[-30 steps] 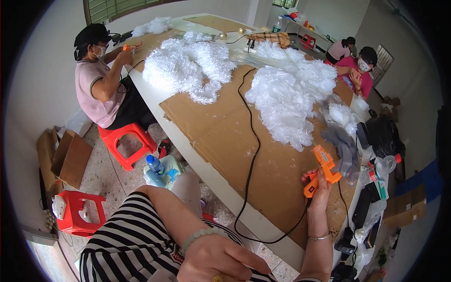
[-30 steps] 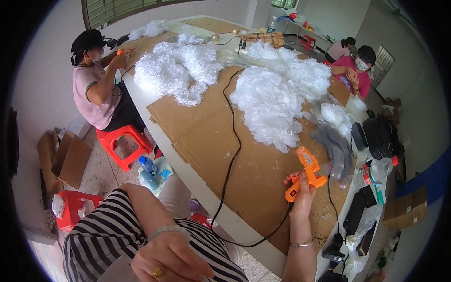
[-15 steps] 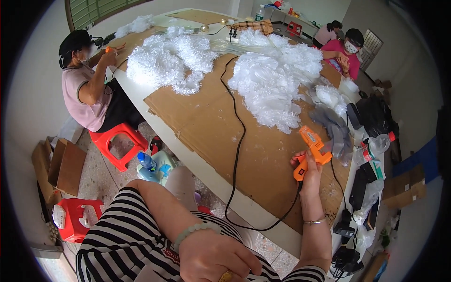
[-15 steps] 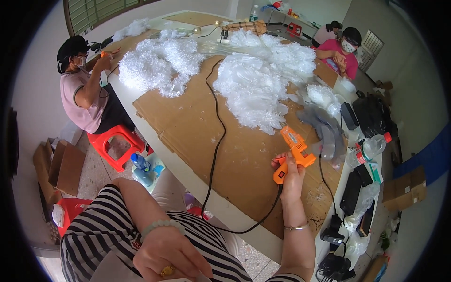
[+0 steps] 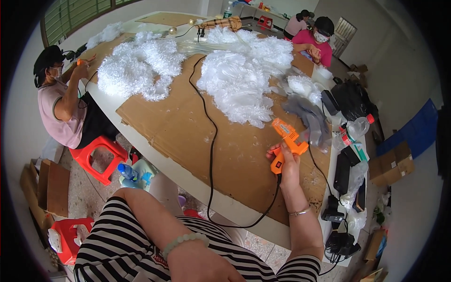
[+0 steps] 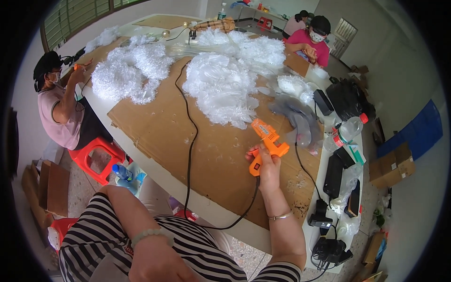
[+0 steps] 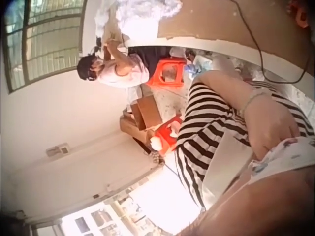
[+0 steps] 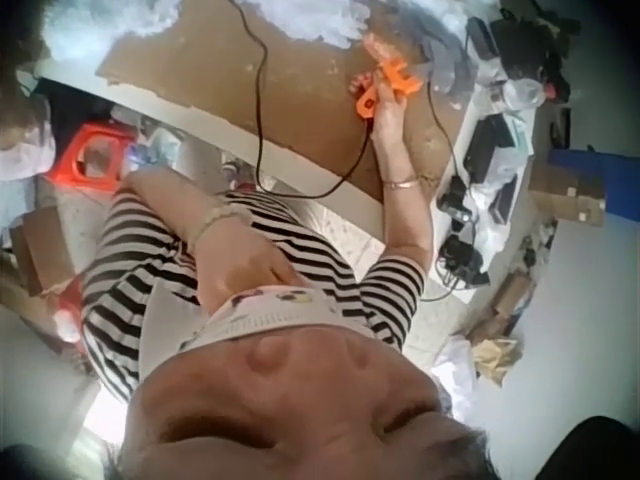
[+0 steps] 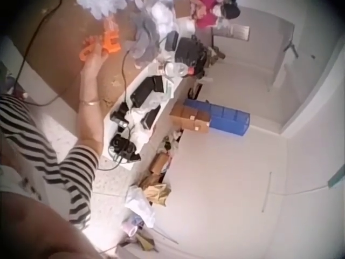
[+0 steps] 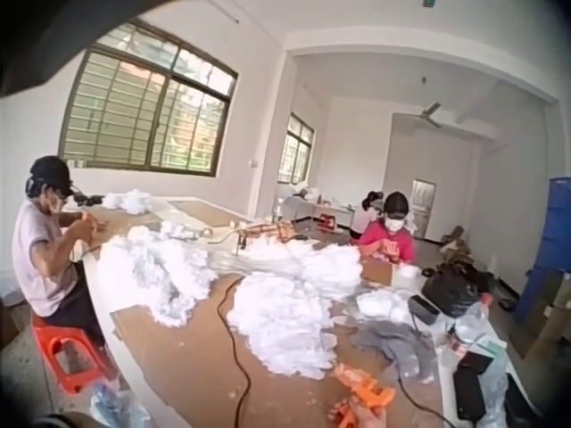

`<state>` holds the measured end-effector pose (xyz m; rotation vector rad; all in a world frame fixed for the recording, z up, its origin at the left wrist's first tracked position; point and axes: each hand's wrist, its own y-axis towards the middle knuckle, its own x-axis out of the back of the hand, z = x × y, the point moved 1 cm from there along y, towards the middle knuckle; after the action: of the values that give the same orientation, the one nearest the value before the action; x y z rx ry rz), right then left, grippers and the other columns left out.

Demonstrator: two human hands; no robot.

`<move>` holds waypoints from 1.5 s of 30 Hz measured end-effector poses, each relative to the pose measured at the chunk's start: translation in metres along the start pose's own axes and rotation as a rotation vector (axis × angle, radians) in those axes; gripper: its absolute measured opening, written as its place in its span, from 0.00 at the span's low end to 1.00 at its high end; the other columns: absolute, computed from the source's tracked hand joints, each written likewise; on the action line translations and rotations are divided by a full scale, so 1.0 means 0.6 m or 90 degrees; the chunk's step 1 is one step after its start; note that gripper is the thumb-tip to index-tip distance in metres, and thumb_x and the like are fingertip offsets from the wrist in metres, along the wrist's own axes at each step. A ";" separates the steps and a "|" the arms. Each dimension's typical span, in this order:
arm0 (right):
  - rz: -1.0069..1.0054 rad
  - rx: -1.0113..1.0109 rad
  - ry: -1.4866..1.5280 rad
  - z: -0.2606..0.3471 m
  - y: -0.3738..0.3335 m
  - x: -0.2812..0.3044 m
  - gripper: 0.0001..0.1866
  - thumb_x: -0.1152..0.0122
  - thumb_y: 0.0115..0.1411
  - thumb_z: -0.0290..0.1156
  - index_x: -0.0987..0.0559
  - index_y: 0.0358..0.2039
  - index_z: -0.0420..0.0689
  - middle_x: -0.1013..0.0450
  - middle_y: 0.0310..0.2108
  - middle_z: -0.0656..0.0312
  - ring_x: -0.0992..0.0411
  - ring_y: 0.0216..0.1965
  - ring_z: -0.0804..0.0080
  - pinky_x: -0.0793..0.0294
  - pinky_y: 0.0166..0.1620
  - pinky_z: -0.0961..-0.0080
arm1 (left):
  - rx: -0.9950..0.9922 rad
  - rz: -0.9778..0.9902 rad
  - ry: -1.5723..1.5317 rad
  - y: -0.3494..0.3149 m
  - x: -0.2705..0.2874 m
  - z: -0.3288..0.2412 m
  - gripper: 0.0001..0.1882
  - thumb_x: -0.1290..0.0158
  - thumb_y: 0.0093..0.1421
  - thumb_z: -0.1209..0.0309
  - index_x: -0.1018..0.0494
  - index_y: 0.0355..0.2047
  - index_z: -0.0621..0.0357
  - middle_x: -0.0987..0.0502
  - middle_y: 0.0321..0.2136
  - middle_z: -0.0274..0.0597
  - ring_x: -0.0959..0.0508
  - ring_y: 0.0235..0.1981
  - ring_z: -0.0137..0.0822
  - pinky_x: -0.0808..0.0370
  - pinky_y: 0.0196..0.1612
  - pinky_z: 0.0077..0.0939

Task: Apply hot glue to cloud-shaped cutouts and attach white synthetic fiber to create fluffy decorations.

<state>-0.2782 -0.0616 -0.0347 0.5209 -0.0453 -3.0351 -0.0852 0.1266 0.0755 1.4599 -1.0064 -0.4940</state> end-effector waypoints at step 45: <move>0.006 0.018 -0.043 0.003 0.006 -0.016 0.13 0.50 0.63 0.34 0.27 0.35 0.35 0.27 0.31 0.55 0.27 0.31 0.69 0.24 0.38 0.72 | 0.202 -0.146 0.226 0.021 0.064 -0.014 0.10 0.48 0.59 0.64 0.27 0.28 0.57 0.24 0.21 0.36 0.23 0.24 0.36 0.23 0.29 0.29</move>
<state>-0.2695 -0.0646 -0.0296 0.4194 -0.0937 -3.0460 -0.0618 0.1017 0.0990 1.8820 -0.6568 -0.2285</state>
